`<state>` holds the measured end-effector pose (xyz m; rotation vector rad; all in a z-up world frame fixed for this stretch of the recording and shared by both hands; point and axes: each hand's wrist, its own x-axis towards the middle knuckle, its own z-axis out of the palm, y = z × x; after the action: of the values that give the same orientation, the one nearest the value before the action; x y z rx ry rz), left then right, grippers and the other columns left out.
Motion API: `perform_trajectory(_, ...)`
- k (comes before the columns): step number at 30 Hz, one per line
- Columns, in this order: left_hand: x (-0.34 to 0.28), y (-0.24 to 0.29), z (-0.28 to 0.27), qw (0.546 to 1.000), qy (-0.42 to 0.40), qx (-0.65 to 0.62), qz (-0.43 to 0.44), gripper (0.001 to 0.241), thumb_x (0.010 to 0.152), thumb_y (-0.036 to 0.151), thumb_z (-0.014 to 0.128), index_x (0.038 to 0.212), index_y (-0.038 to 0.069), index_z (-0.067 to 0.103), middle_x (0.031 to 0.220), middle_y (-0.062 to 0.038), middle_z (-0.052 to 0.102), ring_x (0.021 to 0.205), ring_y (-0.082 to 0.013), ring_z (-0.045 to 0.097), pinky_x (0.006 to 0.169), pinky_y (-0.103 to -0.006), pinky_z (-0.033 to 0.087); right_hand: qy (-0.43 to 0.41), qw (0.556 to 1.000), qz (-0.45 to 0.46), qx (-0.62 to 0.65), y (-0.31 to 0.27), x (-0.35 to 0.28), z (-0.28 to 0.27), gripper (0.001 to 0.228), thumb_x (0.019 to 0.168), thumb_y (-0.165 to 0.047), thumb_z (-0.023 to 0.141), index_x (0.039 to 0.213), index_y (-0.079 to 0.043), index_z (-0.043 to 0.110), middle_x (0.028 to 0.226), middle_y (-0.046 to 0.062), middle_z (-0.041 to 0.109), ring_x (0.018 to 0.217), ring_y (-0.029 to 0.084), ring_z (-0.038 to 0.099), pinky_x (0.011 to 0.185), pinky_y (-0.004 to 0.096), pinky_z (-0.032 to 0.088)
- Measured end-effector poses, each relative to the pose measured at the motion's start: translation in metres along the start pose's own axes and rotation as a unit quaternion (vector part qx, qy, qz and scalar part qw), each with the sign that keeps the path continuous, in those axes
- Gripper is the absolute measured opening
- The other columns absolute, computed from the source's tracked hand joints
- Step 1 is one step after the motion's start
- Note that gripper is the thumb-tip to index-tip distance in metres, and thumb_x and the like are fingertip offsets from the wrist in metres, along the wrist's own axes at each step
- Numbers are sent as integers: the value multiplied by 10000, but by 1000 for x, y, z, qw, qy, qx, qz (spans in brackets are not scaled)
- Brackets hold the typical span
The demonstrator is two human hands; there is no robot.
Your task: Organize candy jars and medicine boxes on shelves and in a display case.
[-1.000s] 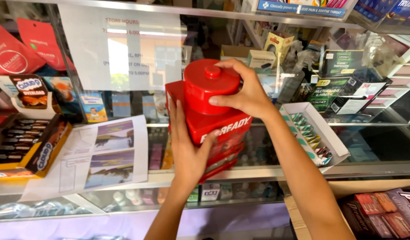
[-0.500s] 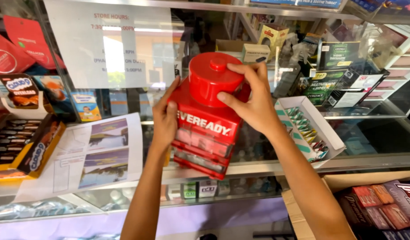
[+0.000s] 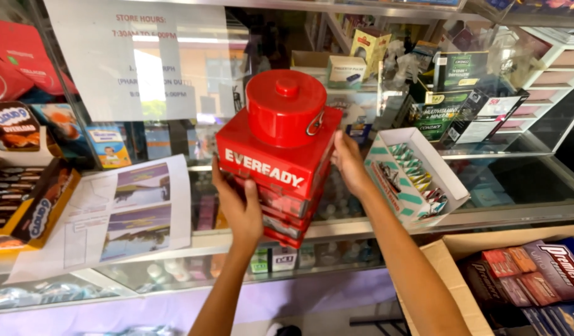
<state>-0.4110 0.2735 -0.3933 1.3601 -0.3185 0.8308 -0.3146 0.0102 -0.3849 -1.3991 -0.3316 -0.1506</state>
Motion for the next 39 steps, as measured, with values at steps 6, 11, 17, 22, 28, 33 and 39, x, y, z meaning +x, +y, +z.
perform_trajectory(6,23,-11,5,997,-46,60,-4,890,1055,654,302,1624,-13,153,1503,-255,525,1371,-379,562,1147,-441,416,134,975,-35,-173,-25,-59,6,471,1037,-437,516,1299,-63,630,1100,-19,689,948,80,658,806,278,570)
perform_trajectory(11,48,-38,22,994,-104,10,-17,936,1048,726,192,1641,1,169,1650,-248,349,1531,-368,350,1254,-442,250,115,964,-102,-217,-42,-85,12,350,1089,-295,597,1233,10,691,950,-5,678,832,65,559,721,246,467)
perform_trajectory(17,85,-102,41,973,-191,-130,-26,903,1054,696,247,1643,14,181,1689,-207,279,1574,-325,253,1293,-422,190,156,944,-150,-249,-63,-87,47,284,1037,-225,642,1132,38,695,933,33,751,828,52,657,724,239,540)
perform_trajectory(22,100,-107,38,975,-159,149,30,812,1058,652,140,1619,139,429,1624,-156,372,1478,-296,366,1289,-400,245,233,907,-94,-339,-54,-85,52,290,992,-229,699,1133,24,724,829,67,750,710,92,652,634,249,523)
perform_trajectory(28,68,-106,13,981,-161,98,41,707,1125,641,205,1671,195,250,1738,-184,324,1612,-357,300,1310,-489,88,143,943,-243,-176,14,-82,4,529,1091,-403,566,1382,38,578,1301,111,665,1178,155,614,1034,294,478)
perform_trajectory(33,42,-93,-13,909,-183,-241,-289,837,987,647,324,1662,229,57,1674,-131,273,1529,-298,333,1174,-457,331,57,989,-132,37,44,-75,-4,718,1035,-557,517,1519,-34,428,1477,61,548,1376,196,498,1151,373,393)
perform_trajectory(39,3,-64,-1,919,-215,-209,-256,825,1023,658,287,1665,159,144,1735,-60,205,1571,-214,230,1252,-378,203,104,979,15,173,151,-49,-58,676,1016,-605,445,1479,-114,478,1438,76,592,1331,259,549,1142,451,428)
